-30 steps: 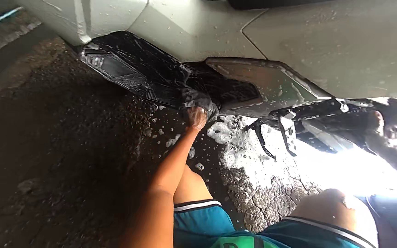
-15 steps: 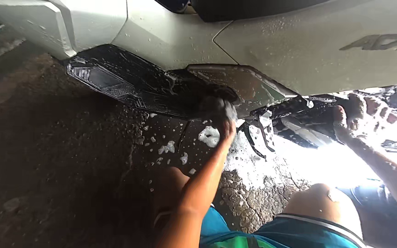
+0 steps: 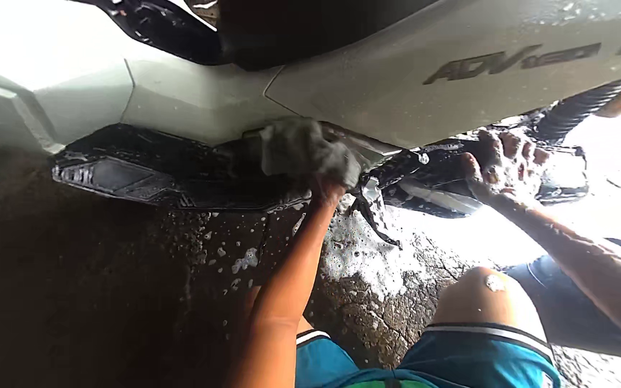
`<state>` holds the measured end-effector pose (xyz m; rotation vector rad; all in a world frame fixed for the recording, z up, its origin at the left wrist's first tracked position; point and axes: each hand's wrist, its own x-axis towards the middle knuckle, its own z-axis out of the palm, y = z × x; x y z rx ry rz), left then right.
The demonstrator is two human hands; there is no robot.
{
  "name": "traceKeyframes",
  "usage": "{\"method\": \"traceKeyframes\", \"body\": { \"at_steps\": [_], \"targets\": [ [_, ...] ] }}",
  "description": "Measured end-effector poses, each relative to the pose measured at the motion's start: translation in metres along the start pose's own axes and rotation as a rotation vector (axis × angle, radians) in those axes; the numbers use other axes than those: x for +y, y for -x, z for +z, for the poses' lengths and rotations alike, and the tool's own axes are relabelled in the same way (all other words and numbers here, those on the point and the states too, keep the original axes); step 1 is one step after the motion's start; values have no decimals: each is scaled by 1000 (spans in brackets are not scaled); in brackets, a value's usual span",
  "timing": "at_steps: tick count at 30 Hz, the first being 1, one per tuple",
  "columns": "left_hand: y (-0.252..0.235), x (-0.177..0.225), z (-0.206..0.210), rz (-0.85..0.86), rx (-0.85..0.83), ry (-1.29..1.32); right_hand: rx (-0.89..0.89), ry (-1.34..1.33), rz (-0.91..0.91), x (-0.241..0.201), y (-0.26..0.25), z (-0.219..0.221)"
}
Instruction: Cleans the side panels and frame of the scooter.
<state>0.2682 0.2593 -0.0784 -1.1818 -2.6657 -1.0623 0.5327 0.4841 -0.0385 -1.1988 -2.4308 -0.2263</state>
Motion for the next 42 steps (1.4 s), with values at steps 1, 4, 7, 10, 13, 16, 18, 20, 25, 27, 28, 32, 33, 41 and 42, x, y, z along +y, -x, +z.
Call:
{"method": "traceKeyframes", "body": {
  "at_steps": [1, 4, 7, 10, 13, 16, 18, 20, 25, 27, 28, 32, 33, 41, 42],
  "targets": [
    [5, 4, 13, 153, 107, -12, 8, 4, -4, 2, -1, 1],
    [6, 33, 17, 535, 309, -32, 8, -8, -9, 3, 0, 3],
    [15, 43, 9, 695, -17, 32, 0, -36, -11, 3, 0, 1],
    [28, 36, -12, 634, -618, -139, 1, -47, -29, 5, 1, 1],
    [39, 12, -3, 643, -505, -47, 10, -27, -24, 5, -3, 2],
    [41, 33, 3, 569, -402, -80, 18, -21, -17, 6, -4, 3],
    [40, 65, -2, 502, -552, -204, 18, -24, -14, 6, -4, 4],
    [38, 82, 2, 440, -673, -232, 12, -20, -17, 7, -2, 4],
    [63, 28, 20, 465, -98, 86, 23, -28, -29, 11, -2, 5],
    [79, 10, 27, 288, 35, 230, 19, -35, -31, 12, -2, 6],
    [84, 7, 31, 195, 111, 282, 20, -40, -30, 12, -3, 7],
    [107, 11, 54, -262, 21, 672, 20, -46, -29, 12, -1, 9],
    [114, 17, 59, -406, -80, 846, 24, -43, -30, 12, -2, 9],
    [93, 57, 36, -644, -141, 1399, 11, -24, -32, 12, -1, 8],
    [100, 56, 37, -635, -152, 1316, 11, -24, -35, 12, -1, 7]
  ]
}}
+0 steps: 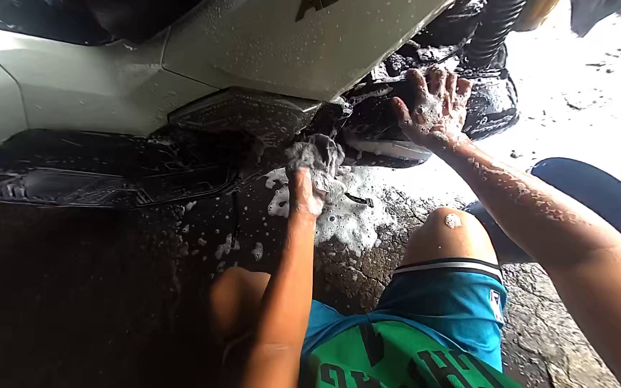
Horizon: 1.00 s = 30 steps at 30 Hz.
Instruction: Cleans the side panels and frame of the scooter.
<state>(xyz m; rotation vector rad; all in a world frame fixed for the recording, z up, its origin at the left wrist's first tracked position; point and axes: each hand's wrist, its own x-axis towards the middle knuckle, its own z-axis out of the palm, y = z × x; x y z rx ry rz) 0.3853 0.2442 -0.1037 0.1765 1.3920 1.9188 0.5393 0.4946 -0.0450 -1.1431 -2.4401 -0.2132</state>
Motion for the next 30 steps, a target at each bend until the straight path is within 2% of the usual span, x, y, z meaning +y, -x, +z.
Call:
{"method": "traceKeyframes", "body": {
  "at_steps": [2, 5, 7, 9, 12, 14, 17, 20, 23, 27, 28, 30],
  "targets": [
    [20, -10, -6, -3, -5, -49, -7, -1, 3, -1, 0, -1],
    [58, -16, -25, -30, -5, 14, -3, -7, -2, -2, 0, 0],
    [64, -10, -38, -41, 27, 51, 1, -3, -7, -1, 0, -1],
    [42, 1, -51, -35, 127, 179, -8, 1, -14, -1, 1, -1],
    [-30, 10, -65, 51, 74, 453, -15, 7, -17, -4, 1, -1],
    [-72, 15, -62, 90, 110, 603, -10, 3, -19, -5, 0, -1],
    [-100, 19, -76, 88, 325, 716, -24, 2, -16, -4, 3, -2],
    [-112, 21, -127, 151, 575, 699, -31, -7, -67, 0, 4, -1],
    [-98, 35, -155, 206, 679, 494, -25, 11, -37, -3, 2, -1],
    [-101, 43, -160, 103, 759, -345, -56, 7, 1, -12, 4, -5],
    [-114, 45, -168, 80, 787, -472, -65, 10, 12, -14, 4, -6],
    [-143, 45, -189, 46, 940, -513, -65, 18, 35, -13, 3, -3]
  ]
}}
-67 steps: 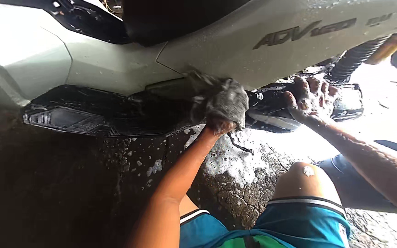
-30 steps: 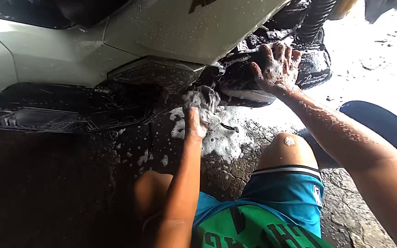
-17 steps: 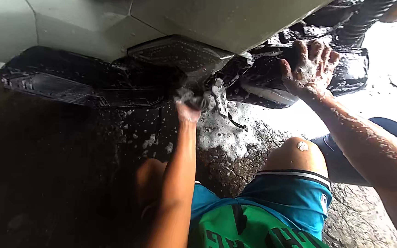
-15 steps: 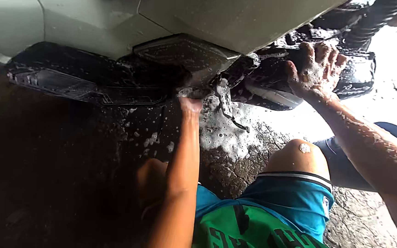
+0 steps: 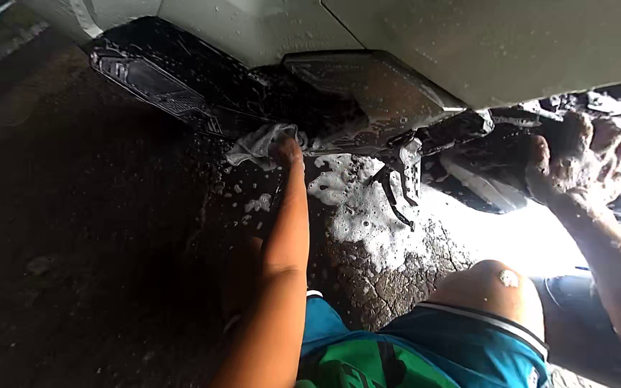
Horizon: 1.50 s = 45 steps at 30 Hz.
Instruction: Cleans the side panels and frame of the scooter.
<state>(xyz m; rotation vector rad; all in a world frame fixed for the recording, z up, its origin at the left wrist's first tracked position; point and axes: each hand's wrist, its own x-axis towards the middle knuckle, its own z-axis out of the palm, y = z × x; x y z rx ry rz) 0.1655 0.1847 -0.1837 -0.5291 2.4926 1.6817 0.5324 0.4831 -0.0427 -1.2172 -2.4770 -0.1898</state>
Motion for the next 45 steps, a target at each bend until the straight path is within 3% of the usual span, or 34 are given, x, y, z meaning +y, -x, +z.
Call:
{"method": "traceKeyframes", "body": {
  "at_steps": [3, 7, 9, 12, 14, 16, 18, 20, 23, 26, 28, 32, 34, 37, 40, 43, 45],
  "targets": [
    [-19, -7, -3, -79, -12, 81, 11, 8, 34, 6, -2, 9],
    [-14, -19, -18, 249, -30, -130, -9, -4, 63, 13, -9, 17],
    [-40, -29, -24, 333, -78, -307, 19, -92, 11, 4, 1, 15],
    [-102, -29, -46, 329, -97, -366, 41, -561, -167, -76, 55, -5],
    [-137, -22, -70, 266, -36, -357, -264, -935, 42, -150, 90, -12],
    [-155, -7, -88, 172, -10, -300, -534, -1091, 297, -205, 98, -13],
    [-165, -7, -101, 103, 74, -115, -557, -1039, 378, -226, 94, -7],
    [-172, -1, -129, 104, 183, 33, -525, -938, 262, -224, 92, 1],
    [-200, 22, -175, 369, 399, 96, -501, -829, 260, -220, 96, 9],
    [-260, 73, -210, 532, 362, -4, -531, -641, 274, -224, 92, 9],
    [-296, 95, -218, 458, 322, -63, -532, -545, 270, -224, 89, 13],
    [-304, 91, -216, 288, 267, 32, -570, -362, 220, -232, 86, 1],
    [-290, 92, -211, 271, 309, -92, -599, -290, 219, -237, 83, -5],
    [-283, 94, -202, 408, 410, -577, -622, -218, 200, -246, 80, -13],
    [-295, 95, -197, 534, 558, -743, -607, -186, 177, -248, 82, -13],
    [-289, 79, -198, 621, 487, -844, -585, -195, 189, -247, 83, -12],
    [-275, 56, -201, 763, 326, -913, -590, -208, 193, -249, 83, -16]
  ]
}}
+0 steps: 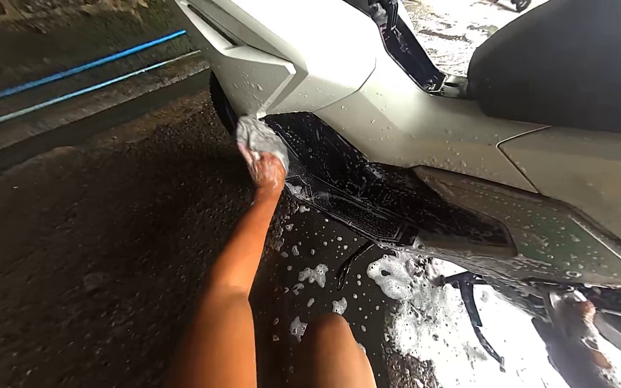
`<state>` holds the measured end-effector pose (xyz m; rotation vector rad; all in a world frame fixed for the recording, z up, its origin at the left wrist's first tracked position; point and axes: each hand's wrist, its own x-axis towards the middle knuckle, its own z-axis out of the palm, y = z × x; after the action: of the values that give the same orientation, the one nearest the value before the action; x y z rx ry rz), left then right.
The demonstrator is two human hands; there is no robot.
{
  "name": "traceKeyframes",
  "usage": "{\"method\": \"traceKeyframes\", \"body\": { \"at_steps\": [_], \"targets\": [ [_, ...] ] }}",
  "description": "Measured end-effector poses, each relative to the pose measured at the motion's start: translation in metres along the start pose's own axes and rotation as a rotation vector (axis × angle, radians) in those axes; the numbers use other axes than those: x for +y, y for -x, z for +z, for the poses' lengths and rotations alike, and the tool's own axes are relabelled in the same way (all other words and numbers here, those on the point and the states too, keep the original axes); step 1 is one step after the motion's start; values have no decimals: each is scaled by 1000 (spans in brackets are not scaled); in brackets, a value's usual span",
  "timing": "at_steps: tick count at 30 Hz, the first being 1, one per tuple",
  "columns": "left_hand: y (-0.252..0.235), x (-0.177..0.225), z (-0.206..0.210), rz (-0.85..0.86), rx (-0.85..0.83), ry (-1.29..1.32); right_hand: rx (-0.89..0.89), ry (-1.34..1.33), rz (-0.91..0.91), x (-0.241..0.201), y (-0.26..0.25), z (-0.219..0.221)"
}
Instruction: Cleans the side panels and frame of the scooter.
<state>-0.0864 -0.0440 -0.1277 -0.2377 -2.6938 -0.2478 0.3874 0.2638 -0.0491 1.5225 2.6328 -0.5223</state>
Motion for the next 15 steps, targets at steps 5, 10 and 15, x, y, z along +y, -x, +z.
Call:
{"method": "traceKeyframes", "body": {
  "at_steps": [5, 10, 15],
  "targets": [
    [1, 16, -11, -29, -287, 37, -7, 0, -37, 3, -1, -2],
    [14, 101, 13, -159, -223, 386, 6, 35, -30, 9, -6, 3],
    [76, 163, 19, 178, -216, 672, 38, -82, -79, 3, 2, -3]
  ]
}}
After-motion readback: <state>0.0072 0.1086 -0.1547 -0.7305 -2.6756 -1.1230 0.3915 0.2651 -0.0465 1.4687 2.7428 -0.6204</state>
